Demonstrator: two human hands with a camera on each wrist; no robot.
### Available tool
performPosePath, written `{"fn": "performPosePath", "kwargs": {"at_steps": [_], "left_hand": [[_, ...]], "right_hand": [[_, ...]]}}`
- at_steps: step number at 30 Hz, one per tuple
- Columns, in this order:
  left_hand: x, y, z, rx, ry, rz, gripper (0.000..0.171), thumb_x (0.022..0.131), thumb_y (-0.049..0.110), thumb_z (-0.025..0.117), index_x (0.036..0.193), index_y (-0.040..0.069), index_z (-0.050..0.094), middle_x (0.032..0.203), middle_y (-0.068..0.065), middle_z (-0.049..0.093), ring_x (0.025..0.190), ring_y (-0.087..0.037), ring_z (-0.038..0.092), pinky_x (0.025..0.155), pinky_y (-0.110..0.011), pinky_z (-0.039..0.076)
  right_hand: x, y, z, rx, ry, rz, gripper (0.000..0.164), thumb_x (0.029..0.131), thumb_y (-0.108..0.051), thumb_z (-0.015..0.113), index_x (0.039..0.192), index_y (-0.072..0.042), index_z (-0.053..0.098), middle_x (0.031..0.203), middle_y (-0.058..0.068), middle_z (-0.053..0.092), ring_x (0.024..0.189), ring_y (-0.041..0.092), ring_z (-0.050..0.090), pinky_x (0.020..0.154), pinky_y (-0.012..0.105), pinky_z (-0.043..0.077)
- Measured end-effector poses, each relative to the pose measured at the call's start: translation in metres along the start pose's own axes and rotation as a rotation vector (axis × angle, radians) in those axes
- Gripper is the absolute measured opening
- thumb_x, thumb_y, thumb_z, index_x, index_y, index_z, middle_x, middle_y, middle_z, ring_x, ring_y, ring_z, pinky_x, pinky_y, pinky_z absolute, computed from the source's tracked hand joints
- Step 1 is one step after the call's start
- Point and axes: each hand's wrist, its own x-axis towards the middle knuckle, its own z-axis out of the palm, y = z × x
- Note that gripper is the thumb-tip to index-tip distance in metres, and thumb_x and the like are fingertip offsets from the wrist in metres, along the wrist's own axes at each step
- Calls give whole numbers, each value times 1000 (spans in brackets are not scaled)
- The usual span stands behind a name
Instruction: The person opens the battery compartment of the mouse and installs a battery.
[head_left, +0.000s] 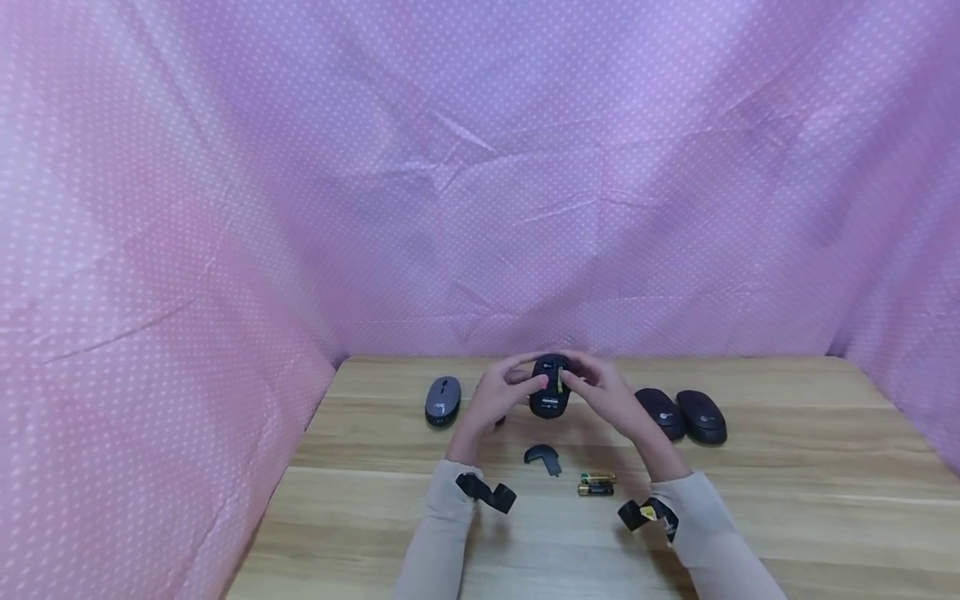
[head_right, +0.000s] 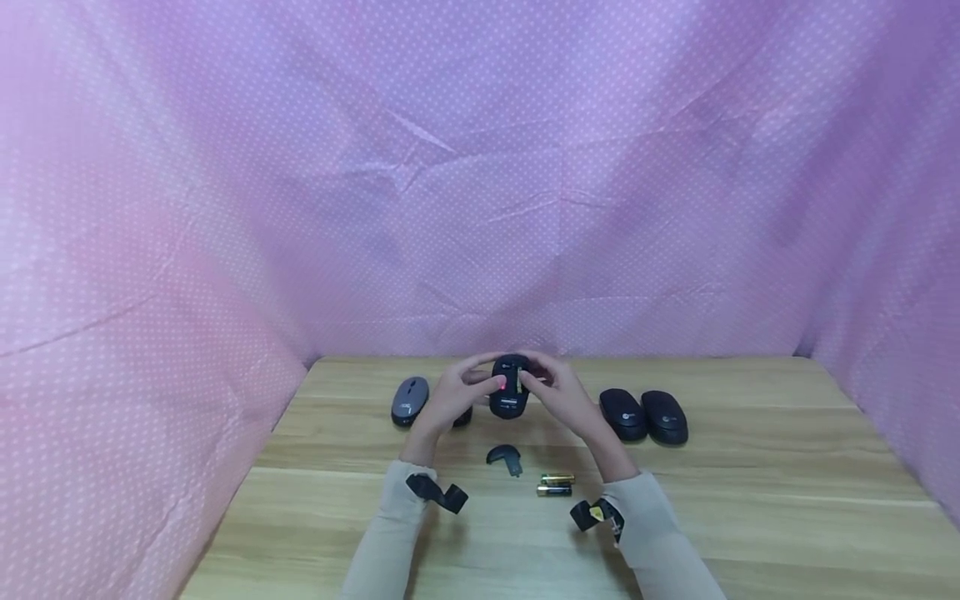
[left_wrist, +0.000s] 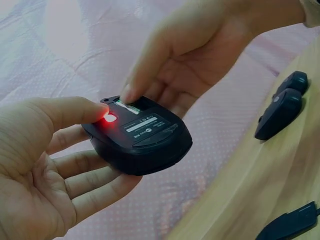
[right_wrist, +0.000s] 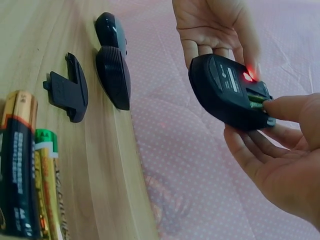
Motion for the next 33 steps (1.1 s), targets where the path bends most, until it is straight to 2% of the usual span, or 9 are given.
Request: {"fn": "performPosePath", "kwargs": {"at_steps": [2, 5, 9, 11, 16, 22, 29, 33], "left_hand": [[-1, 1, -6, -23, 17, 10, 45, 97, 23, 71, 140, 18, 62, 128, -20, 70, 113, -28, 71, 83, -35, 63], [-3, 2, -17, -58, 81, 28, 45, 97, 20, 70, 140, 13, 61, 130, -22, 68, 114, -31, 71, 82, -36, 63], [-5, 2, -30, -106, 182, 22, 46, 97, 17, 69, 142, 11, 60, 133, -23, 66, 114, -29, 71, 81, -36, 64], [-6, 2, -34, -135, 206, 21, 46, 97, 15, 69, 142, 10, 60, 133, -24, 66, 112, -29, 71, 82, -37, 64], [-5, 3, -38, -168, 212, 17, 46, 96, 14, 71, 141, 11, 61, 134, -22, 66, 109, -24, 72, 80, -35, 64], [-4, 0, -38, -161, 223, -3, 47, 95, 16, 72, 141, 11, 61, 137, -21, 65, 110, -23, 71, 82, -37, 63], [-2, -3, -35, -155, 218, -13, 48, 96, 17, 71, 142, 11, 60, 139, -19, 64, 110, -24, 71, 83, -36, 63], [-2, -5, -34, -156, 222, -28, 49, 96, 18, 71, 143, 10, 59, 140, -18, 63, 113, -26, 71, 83, -37, 63]], "right_hand": [[0, 1, 1, 1, -13, -6, 39, 105, -15, 58, 142, -2, 57, 124, 20, 68, 110, 28, 65, 92, 38, 59], [0, 3, 4, -28, -58, -4, 39, 104, -15, 59, 140, 0, 58, 117, 20, 70, 102, 26, 67, 85, 35, 61], [-1, 9, 10, -144, -165, 4, 35, 103, -16, 61, 134, 1, 63, 112, 15, 74, 100, 22, 68, 87, 30, 57], [-1, 11, 14, -197, -230, -3, 33, 102, -15, 62, 131, 2, 64, 112, 15, 74, 101, 21, 67, 89, 29, 55], [-1, 13, 23, -243, -355, 15, 31, 100, -10, 63, 128, 3, 65, 108, 18, 73, 94, 18, 66, 84, 28, 56], [1, 16, 28, -336, -476, 89, 32, 96, -13, 69, 125, 1, 67, 94, 5, 72, 81, 12, 62, 74, 26, 55], [-3, 22, 32, -462, -507, 164, 24, 91, -15, 76, 113, -7, 72, 92, 0, 70, 80, 12, 61, 74, 31, 55], [-6, 20, 39, -508, -529, 179, 34, 86, -25, 83, 114, -9, 71, 86, -2, 67, 76, 13, 59, 70, 31, 51]]}}
